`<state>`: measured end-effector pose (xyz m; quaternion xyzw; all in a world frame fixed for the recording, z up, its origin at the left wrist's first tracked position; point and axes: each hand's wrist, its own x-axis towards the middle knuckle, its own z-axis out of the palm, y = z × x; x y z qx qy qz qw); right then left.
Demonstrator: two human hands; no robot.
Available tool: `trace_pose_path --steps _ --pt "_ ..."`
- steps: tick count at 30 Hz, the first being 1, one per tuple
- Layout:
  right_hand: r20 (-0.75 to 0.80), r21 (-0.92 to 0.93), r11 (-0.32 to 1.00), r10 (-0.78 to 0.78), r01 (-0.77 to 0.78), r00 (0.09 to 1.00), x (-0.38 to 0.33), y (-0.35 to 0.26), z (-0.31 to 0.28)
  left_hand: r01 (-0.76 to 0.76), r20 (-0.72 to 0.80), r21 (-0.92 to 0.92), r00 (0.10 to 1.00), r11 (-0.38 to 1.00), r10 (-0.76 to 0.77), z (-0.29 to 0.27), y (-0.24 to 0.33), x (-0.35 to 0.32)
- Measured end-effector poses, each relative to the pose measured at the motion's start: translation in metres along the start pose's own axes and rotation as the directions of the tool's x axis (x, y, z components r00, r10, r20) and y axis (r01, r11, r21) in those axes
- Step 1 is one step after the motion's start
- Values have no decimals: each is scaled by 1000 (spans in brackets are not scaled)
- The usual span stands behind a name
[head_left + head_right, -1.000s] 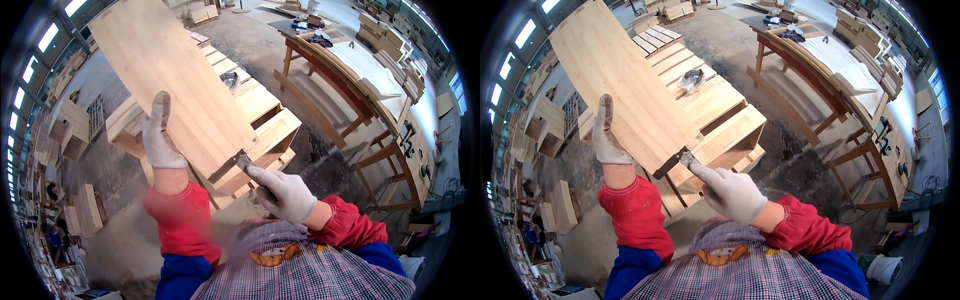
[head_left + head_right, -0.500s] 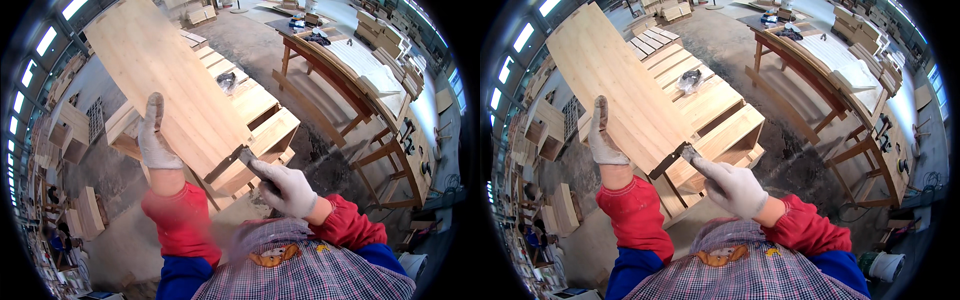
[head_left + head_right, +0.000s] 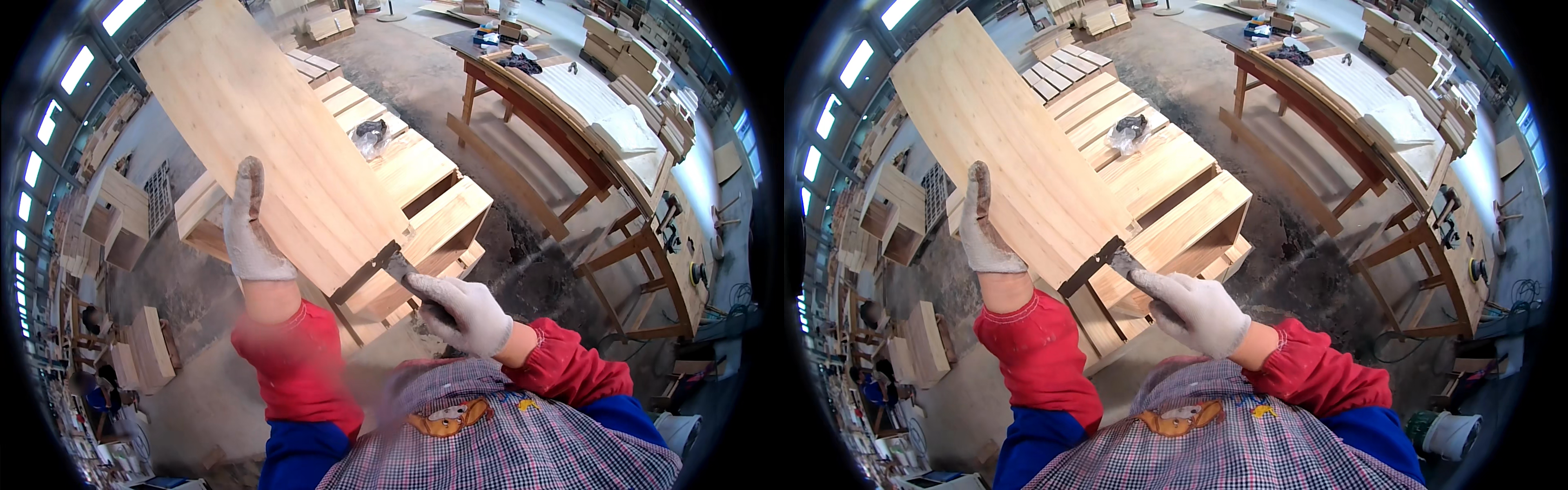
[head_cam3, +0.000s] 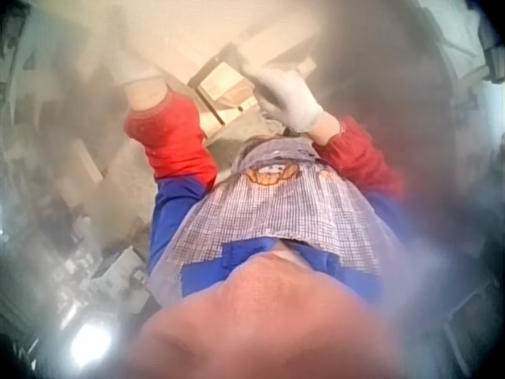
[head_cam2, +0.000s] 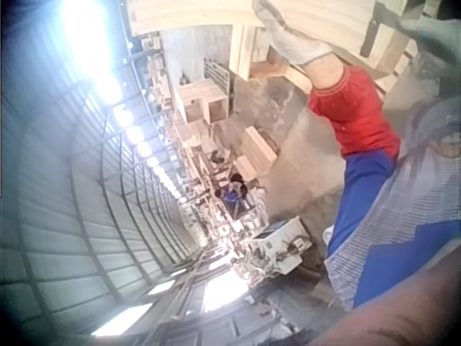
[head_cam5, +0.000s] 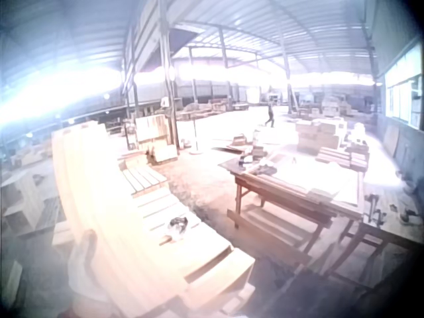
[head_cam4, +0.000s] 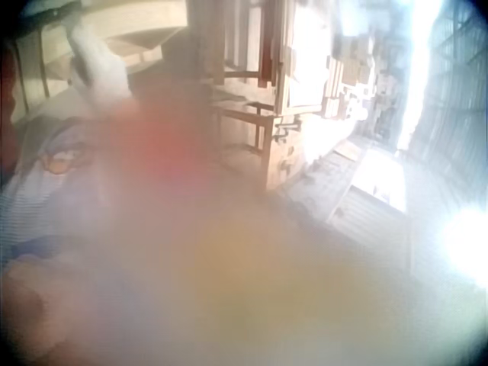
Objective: The person applies a dark substance to the joints and edges of wooden boxes using a small metal scraper. They lift, turn, and rotate the boxes to coat multiple sides before placing them back on a stack.
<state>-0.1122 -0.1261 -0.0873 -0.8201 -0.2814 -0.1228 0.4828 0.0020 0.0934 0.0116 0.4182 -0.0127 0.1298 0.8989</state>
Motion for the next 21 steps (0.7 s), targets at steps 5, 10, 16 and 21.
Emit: trace_pose_path --steps 5,10,16,21 --pt "105 -55 998 9 -3 994 6 -6 -2 35 78 -33 996 999 -32 -8 1 1" --pt "288 -134 991 64 -26 956 7 -23 -19 25 35 -70 999 997 -23 -12 -1 5" --pt "446 -417 887 8 200 895 45 -35 -43 46 112 2 993 999 -46 -8 0 6" --pt "459 -535 826 108 177 882 61 -31 -95 10 -104 49 995 999 -5 -7 -1 3"
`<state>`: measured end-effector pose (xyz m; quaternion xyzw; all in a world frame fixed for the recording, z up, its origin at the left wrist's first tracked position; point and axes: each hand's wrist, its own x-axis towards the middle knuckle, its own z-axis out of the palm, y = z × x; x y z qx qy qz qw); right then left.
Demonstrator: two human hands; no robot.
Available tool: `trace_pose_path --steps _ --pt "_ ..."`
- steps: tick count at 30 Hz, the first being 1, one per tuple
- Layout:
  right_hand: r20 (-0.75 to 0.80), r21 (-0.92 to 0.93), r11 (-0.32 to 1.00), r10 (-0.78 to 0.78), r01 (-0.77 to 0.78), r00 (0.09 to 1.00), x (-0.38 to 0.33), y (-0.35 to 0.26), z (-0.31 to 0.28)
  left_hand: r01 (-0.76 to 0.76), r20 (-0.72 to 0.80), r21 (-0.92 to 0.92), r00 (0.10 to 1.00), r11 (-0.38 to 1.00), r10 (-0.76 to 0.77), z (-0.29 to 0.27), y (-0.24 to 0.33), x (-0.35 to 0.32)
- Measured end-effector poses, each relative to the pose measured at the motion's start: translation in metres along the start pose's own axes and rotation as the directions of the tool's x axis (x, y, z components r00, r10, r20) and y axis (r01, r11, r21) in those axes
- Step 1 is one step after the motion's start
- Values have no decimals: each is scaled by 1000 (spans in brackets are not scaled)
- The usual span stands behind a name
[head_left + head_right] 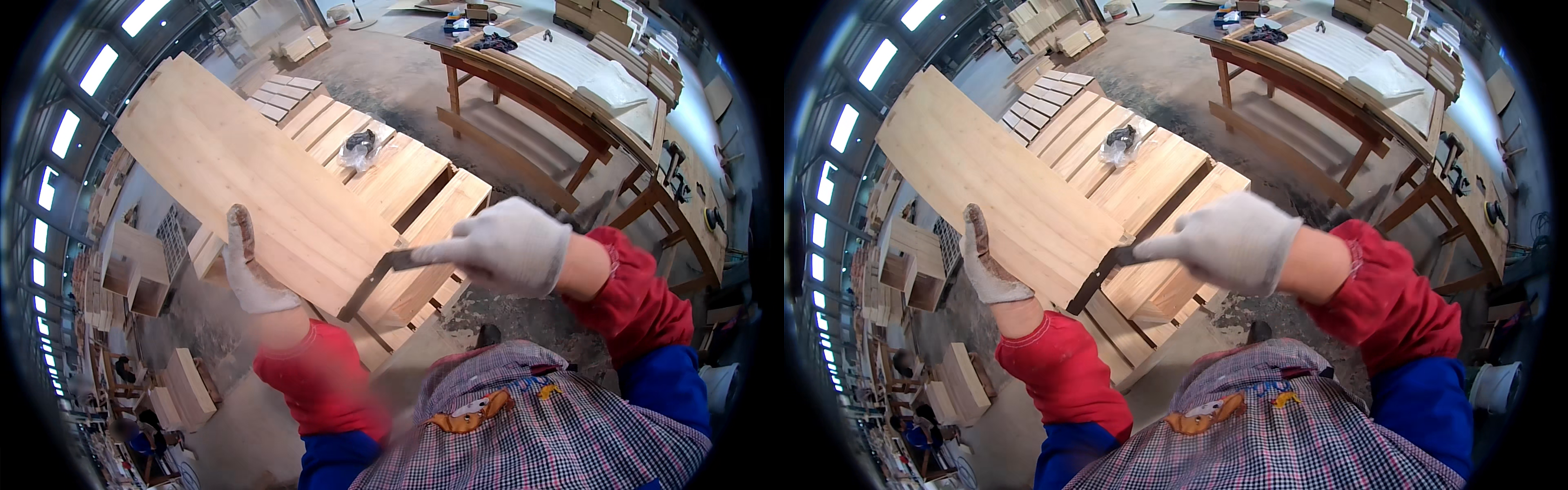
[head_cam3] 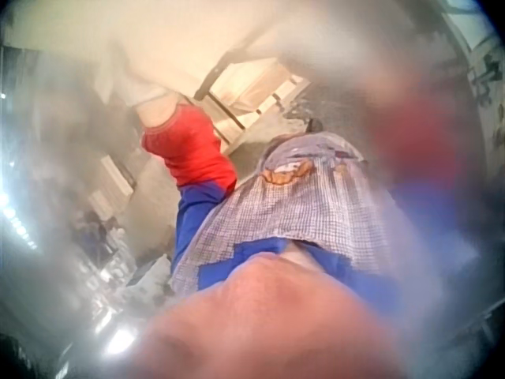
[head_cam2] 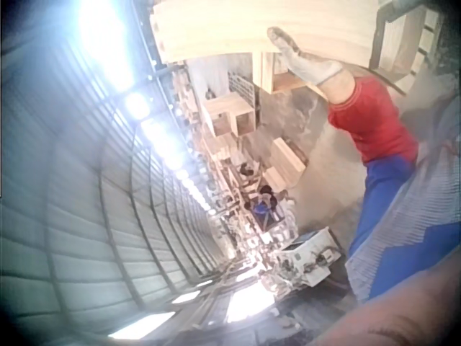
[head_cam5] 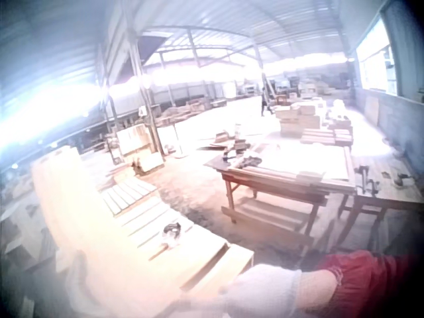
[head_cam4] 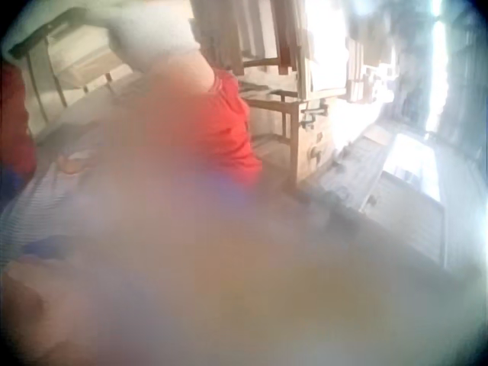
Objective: The person applies a dark substance to the joints and edges of wooden boxes using a small metal scraper. They lift, turn, and rotate the boxes to coat multiple sides before placing them back on a stack.
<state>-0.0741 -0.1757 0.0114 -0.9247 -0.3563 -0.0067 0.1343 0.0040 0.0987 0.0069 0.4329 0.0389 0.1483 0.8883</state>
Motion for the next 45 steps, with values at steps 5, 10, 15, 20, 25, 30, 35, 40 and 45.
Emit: trace_pose_path --steps 5,10,15,20,25,30,35,40,45 --pt "-69 4 992 125 -125 990 -26 14 2 -12 111 -20 994 1000 14 -12 -3 4" --pt "-304 299 954 123 -28 945 -27 -11 53 85 134 -102 988 991 -71 -11 1 4" --pt "-351 319 945 184 -67 918 -24 -21 72 -54 62 47 997 997 51 -16 -4 2" --pt "-418 372 928 198 -32 887 -20 -18 64 0 11 -54 1000 999 0 -11 -2 2" --pt "-341 433 899 236 -71 910 -21 -13 66 15 50 -45 999 999 -13 -17 -1 7" --pt "-379 438 897 243 -58 893 -17 -13 63 -28 38 4 999 1000 28 -10 -1 3" --pt "-343 422 903 240 -79 908 -24 -11 66 -77 117 23 990 997 73 -19 -5 4" --pt "-262 295 945 222 -141 939 -19 -15 38 19 127 -16 992 1000 -17 -12 -3 4" --pt "-166 202 964 207 -173 964 -27 -22 29 -93 103 54 991 994 87 -20 -9 4"
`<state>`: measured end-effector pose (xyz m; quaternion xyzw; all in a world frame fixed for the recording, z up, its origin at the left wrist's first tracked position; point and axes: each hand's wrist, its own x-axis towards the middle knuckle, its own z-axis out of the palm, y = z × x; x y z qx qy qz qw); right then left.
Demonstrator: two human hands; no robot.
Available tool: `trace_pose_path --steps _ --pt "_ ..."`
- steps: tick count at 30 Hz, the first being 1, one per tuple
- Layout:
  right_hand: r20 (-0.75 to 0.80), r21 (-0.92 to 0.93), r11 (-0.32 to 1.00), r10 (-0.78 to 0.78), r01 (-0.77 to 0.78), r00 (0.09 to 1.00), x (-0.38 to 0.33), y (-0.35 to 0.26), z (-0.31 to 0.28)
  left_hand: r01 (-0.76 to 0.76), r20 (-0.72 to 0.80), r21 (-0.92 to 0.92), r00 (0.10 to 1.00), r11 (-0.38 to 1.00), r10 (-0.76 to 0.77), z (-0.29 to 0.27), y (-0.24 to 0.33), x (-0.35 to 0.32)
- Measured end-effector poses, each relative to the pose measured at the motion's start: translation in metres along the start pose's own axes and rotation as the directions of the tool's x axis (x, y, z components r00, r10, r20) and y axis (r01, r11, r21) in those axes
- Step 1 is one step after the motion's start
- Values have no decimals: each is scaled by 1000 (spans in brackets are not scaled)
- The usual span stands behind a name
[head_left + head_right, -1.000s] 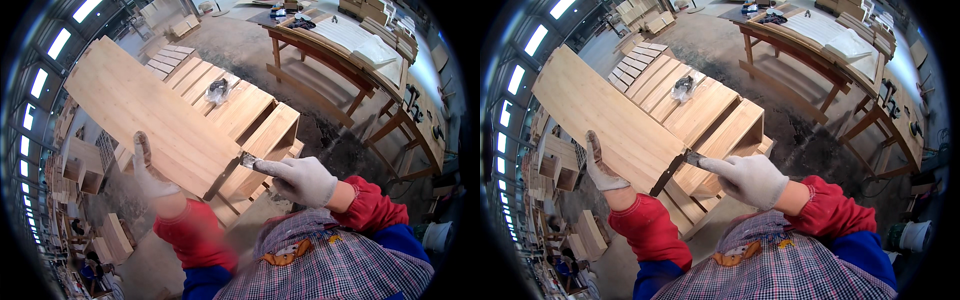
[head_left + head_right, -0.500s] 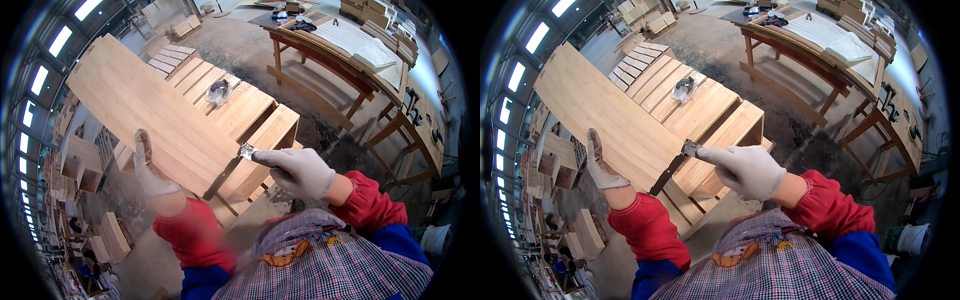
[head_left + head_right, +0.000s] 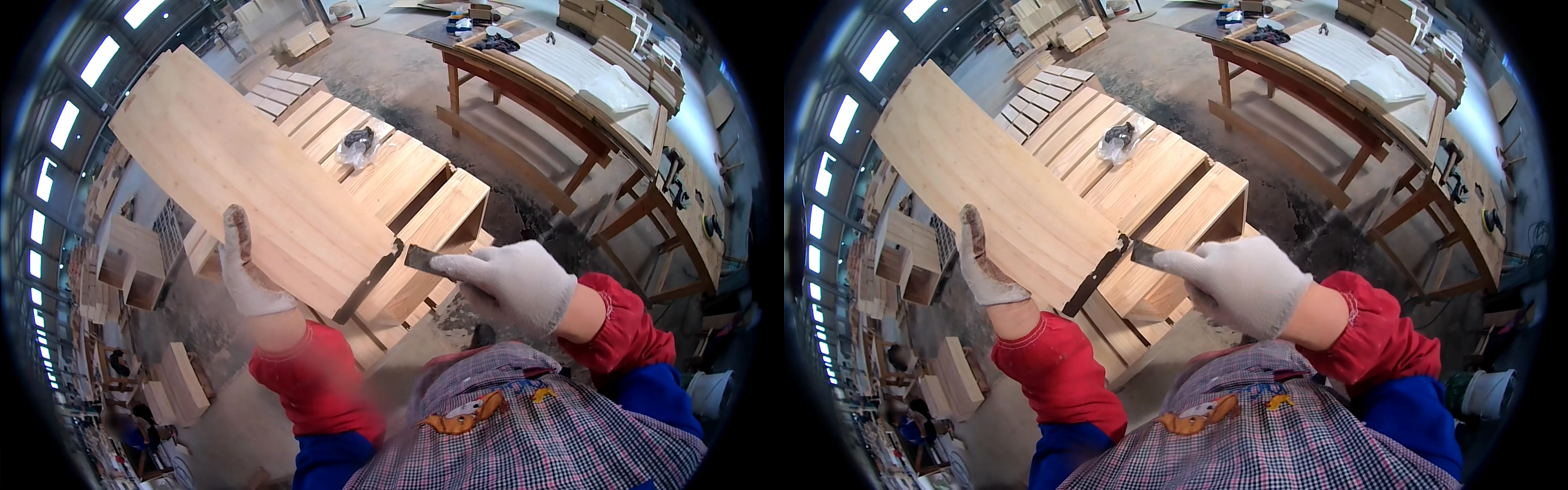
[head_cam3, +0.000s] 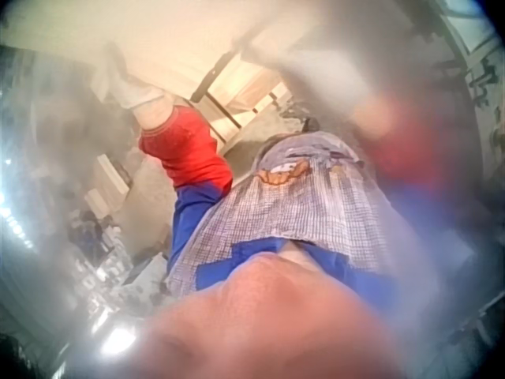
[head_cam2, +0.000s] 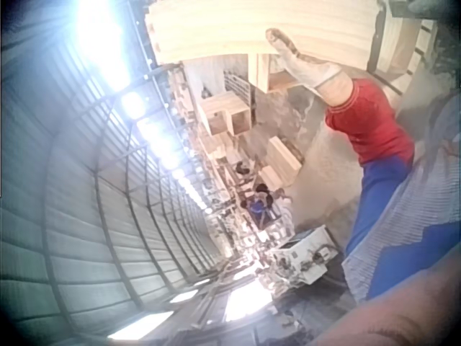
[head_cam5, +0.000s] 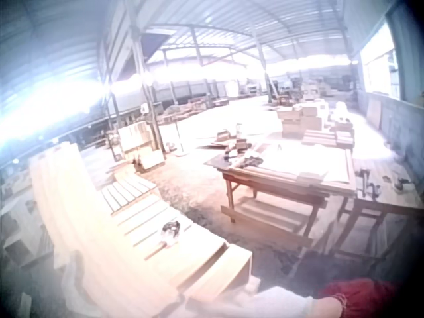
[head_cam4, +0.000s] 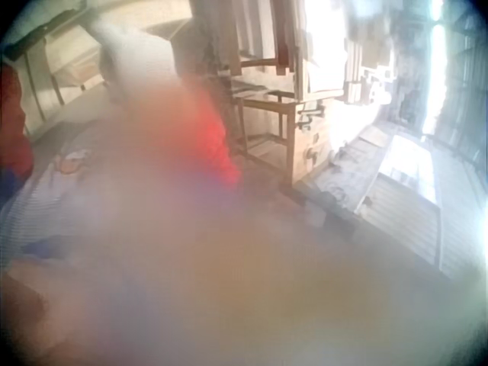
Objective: The person applies a dark substance to the joints and edges of wooden boxes using a small metal scraper. They lift, turn, and rotate the boxes to coat multiple sides before placing them back on a stack.
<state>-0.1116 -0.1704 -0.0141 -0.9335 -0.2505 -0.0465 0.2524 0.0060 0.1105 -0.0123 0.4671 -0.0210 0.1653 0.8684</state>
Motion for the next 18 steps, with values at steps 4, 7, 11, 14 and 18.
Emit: trace_pose_path --steps 4,7,11,14,18 --pt "-181 142 988 -33 59 983 -5 5 29 74 -20 -74 997 995 -76 6 3 1" --pt "-186 157 986 -25 55 982 -5 10 47 -3 33 16 999 1000 3 5 3 0" --pt "-214 298 953 13 53 977 -4 18 45 33 3 -45 999 998 -33 13 8 -6" --pt "-197 284 956 -15 71 980 0 27 46 -68 6 -25 998 997 68 3 3 -5" --pt "-257 309 947 2 80 966 -2 26 43 49 10 -51 999 998 -48 20 13 -9"
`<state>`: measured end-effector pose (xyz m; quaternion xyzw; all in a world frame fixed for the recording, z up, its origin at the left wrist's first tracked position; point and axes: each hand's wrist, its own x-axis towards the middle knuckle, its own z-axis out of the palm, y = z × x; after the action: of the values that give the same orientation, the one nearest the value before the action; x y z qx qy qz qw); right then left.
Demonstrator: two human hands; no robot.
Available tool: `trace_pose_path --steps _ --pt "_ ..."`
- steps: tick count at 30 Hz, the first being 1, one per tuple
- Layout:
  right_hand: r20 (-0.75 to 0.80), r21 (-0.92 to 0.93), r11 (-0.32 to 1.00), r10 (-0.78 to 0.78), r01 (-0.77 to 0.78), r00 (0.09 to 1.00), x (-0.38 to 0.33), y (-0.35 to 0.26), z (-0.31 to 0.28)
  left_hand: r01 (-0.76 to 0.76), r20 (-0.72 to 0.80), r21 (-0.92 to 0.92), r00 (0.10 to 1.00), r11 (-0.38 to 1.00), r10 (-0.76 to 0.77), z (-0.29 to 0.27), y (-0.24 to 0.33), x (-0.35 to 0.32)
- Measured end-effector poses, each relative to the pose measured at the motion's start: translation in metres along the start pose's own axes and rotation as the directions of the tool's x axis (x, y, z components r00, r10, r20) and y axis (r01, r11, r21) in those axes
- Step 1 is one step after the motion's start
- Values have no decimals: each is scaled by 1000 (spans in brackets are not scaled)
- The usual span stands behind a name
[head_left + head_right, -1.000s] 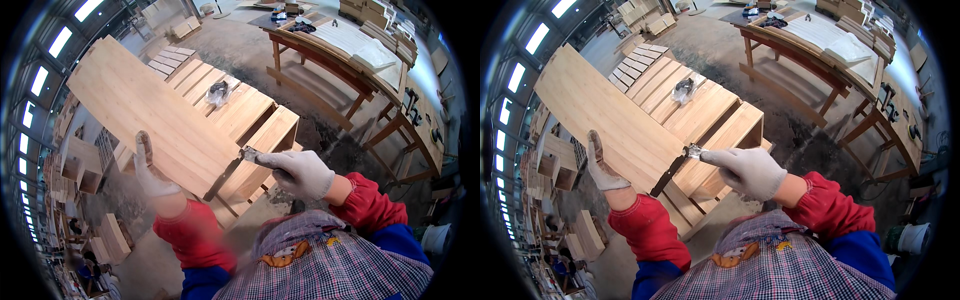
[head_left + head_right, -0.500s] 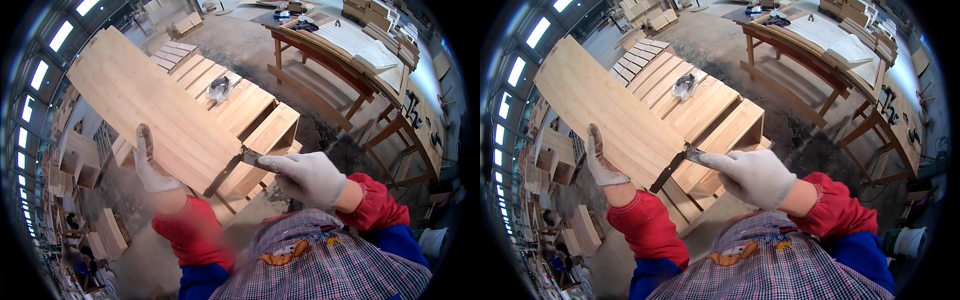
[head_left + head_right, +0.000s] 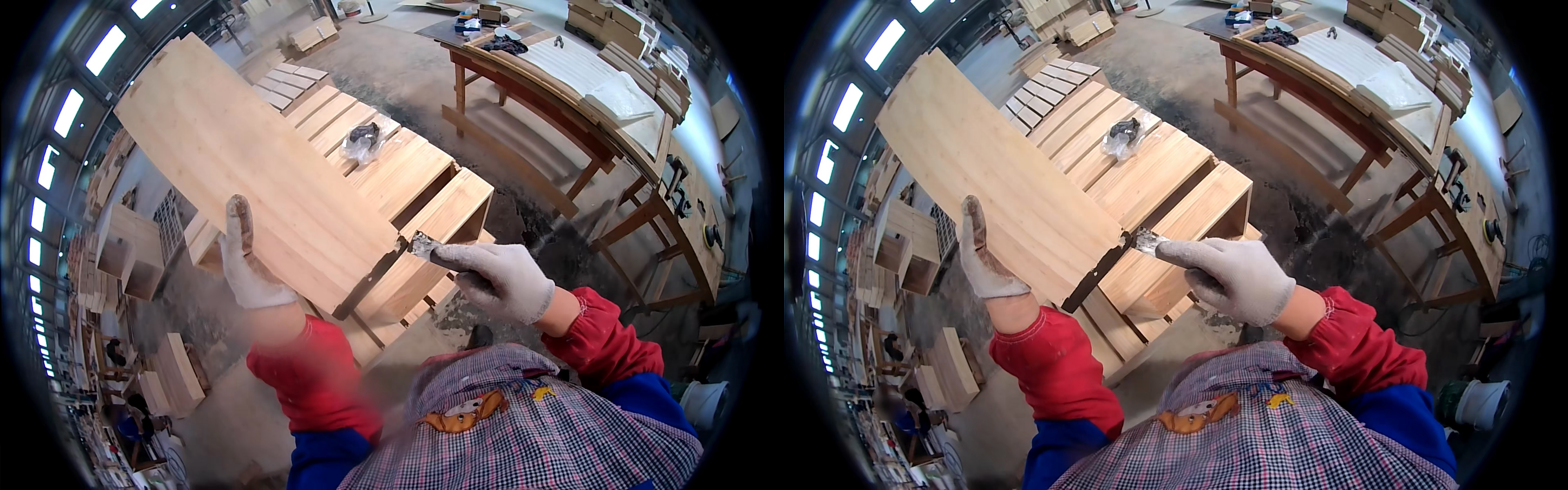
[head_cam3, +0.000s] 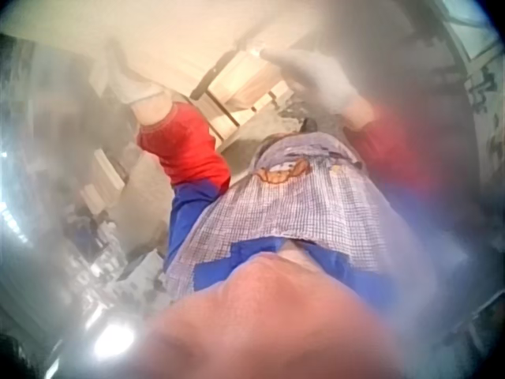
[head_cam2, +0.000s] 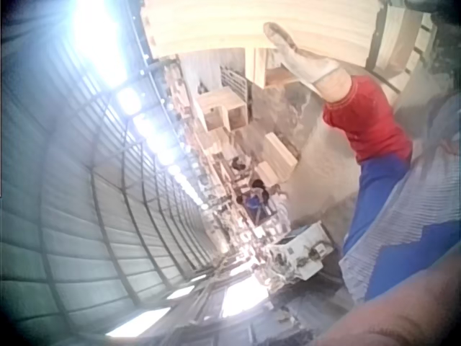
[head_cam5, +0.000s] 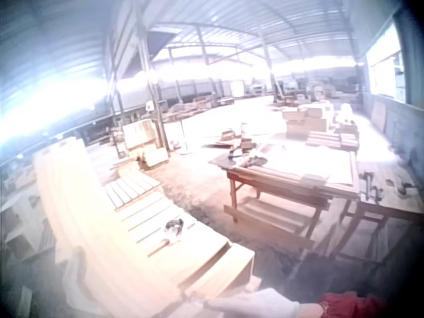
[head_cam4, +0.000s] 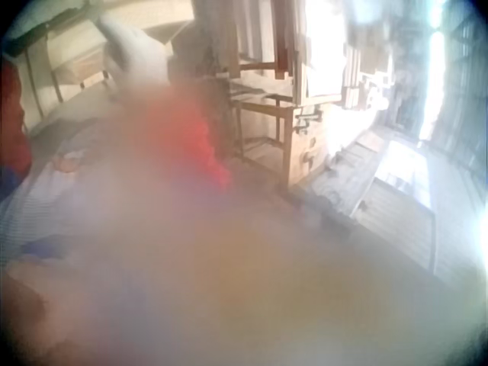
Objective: The person applies a dark substance to the joints and edges of wooden boxes using a small metal scraper. They lift, turn, and rotate the boxes to coat multiple sides before placing them back on a stack.
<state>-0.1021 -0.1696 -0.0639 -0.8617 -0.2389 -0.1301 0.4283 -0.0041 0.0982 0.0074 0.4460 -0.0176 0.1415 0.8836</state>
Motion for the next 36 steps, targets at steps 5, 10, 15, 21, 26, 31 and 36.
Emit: trace_pose_path --steps 5,10,15,21,26,31,36 --pt "106 -69 996 -42 49 993 2 -7 -4 -22 75 58 997 998 18 -11 -1 9" --pt "278 -184 967 -120 175 953 10 -37 -5 8 106 0 994 1000 -8 -2 1 3" --pt "305 -170 974 -94 151 948 15 -30 8 6 64 21 998 1000 -7 -3 2 1" --pt "249 -146 977 -118 157 961 12 -29 11 40 20 -16 999 999 -40 -5 -1 2" --pt "365 -214 962 -85 172 927 10 -42 -1 33 27 -7 999 999 -33 -9 0 3" --pt "498 -273 907 -151 320 854 31 -64 0 37 125 -9 991 999 -36 -11 -6 5" --pt "543 -424 837 -70 346 837 48 -56 -21 39 115 -57 993 998 -33 -11 -3 1"
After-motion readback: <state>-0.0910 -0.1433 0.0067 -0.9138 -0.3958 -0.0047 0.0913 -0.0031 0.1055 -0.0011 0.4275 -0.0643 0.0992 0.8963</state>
